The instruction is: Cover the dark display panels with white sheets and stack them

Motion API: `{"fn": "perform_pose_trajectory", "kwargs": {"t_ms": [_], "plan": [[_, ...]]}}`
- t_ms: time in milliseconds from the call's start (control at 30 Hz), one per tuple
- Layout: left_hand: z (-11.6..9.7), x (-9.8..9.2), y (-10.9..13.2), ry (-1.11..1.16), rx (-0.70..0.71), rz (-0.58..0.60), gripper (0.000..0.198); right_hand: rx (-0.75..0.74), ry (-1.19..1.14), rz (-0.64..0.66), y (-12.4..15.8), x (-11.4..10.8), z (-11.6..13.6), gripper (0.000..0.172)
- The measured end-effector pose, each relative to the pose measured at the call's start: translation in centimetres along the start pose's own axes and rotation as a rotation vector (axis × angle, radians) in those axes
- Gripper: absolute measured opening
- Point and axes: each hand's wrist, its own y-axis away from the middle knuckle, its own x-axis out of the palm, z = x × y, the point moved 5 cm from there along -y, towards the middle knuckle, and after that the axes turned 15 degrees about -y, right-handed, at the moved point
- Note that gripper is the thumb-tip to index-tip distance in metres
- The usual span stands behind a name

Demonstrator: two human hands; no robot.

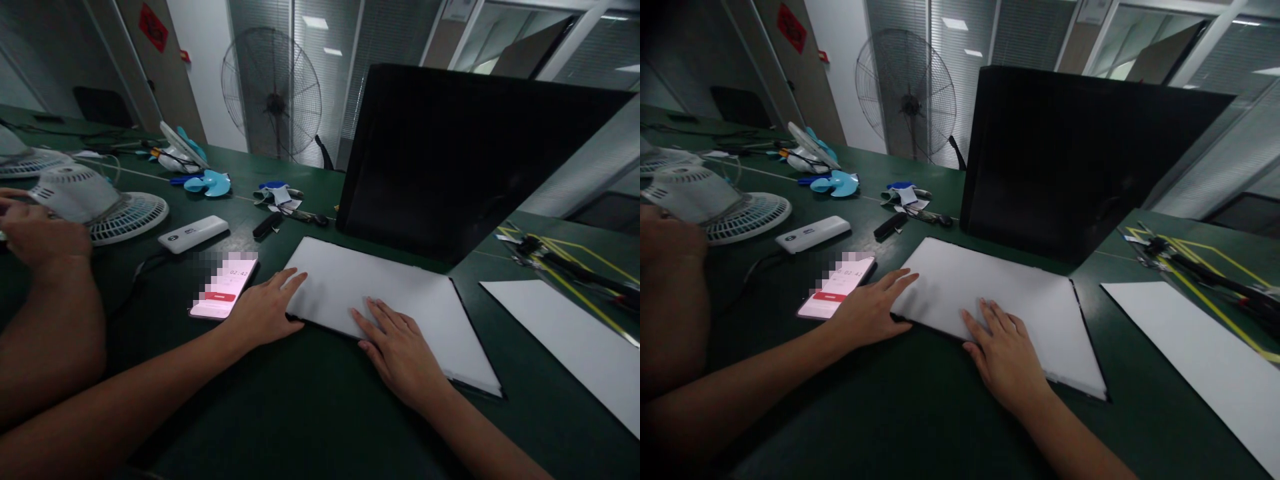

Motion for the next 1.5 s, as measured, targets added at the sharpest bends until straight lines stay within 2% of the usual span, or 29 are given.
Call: {"fn": "perform_pose_trajectory", "kwargs": {"t_ms": [167,233,267,333,400,467,533,567,633,800,1000,1067,1167,1233,1333,1433,1500], "plan": [[0.0,0.5,-0.3,-0.055,0.053,0.031,0.068,0.013,-0.051,-0.009,-0.3,-0.4,0.5,0.054],[0.1,0.7,-0.4,-0.053,0.076,0.052,0.065,0.021,-0.114,-0.046,-0.5,-1.3,-1.1,0.055],[0.1,0.7,-0.4,-0.049,0.081,0.058,0.065,0.049,-0.146,-0.093,-0.4,-2.1,-2.9,0.055],[0.1,0.6,-0.4,-0.045,0.083,0.067,0.067,0.176,-0.166,-0.259,0.4,-4.1,-8.2,0.055],[0.1,0.4,-0.4,-0.046,0.08,0.073,0.067,0.402,-0.032,-0.483,2.8,-6.3,-15.0,0.058],[0.1,0.3,-0.4,-0.05,0.078,0.073,0.067,0.653,0.144,-0.606,6.4,-7.8,-21.3,0.067],[0.0,0.2,-0.4,-0.05,0.082,0.068,0.066,0.927,0.176,-0.547,9.9,-7.8,-26.2,0.082],[0.0,0.1,-0.4,-0.049,0.084,0.065,0.066,1.017,0.165,-0.508,11.3,-7.6,-27.8,0.083],[0.0,0.0,-0.3,-0.049,0.088,0.062,0.065,1.081,0.134,-0.425,12.7,-7.1,-29.2,0.079],[-0.1,-0.2,-0.1,-0.053,0.096,0.056,0.064,0.941,0.133,-0.302,11.4,-7.0,-27.2,0.052],[-0.1,-0.4,0.0,-0.035,0.097,0.049,0.063,0.922,0.258,-0.3,9.4,-8.7,-22.9,0.046],[0.0,-0.5,0.0,-0.03,0.097,0.043,0.063,0.887,0.321,-0.292,8.0,-9.1,-19.9,0.042],[0.1,-0.5,0.0,-0.02,0.106,0.034,0.063,0.794,0.399,-0.227,5.3,-8.5,-13.7,0.034],[0.1,-0.5,0.0,-0.014,0.107,0.044,0.064,0.692,0.418,-0.169,3.5,-7.1,-9.3,0.026],[0.2,-0.5,0.0,-0.006,0.081,0.07,0.075,0.444,0.414,-0.121,1.6,-4.2,-3.9,0.022],[0.2,-0.6,0.0,0.015,0.038,0.079,0.099,0.193,0.413,-0.139,0.9,-1.6,-0.6,0.019],[0.2,-0.7,0.0,0.027,0.019,0.084,0.109,0.048,0.416,-0.206,0.7,-0.7,0.7,0.02]]}}
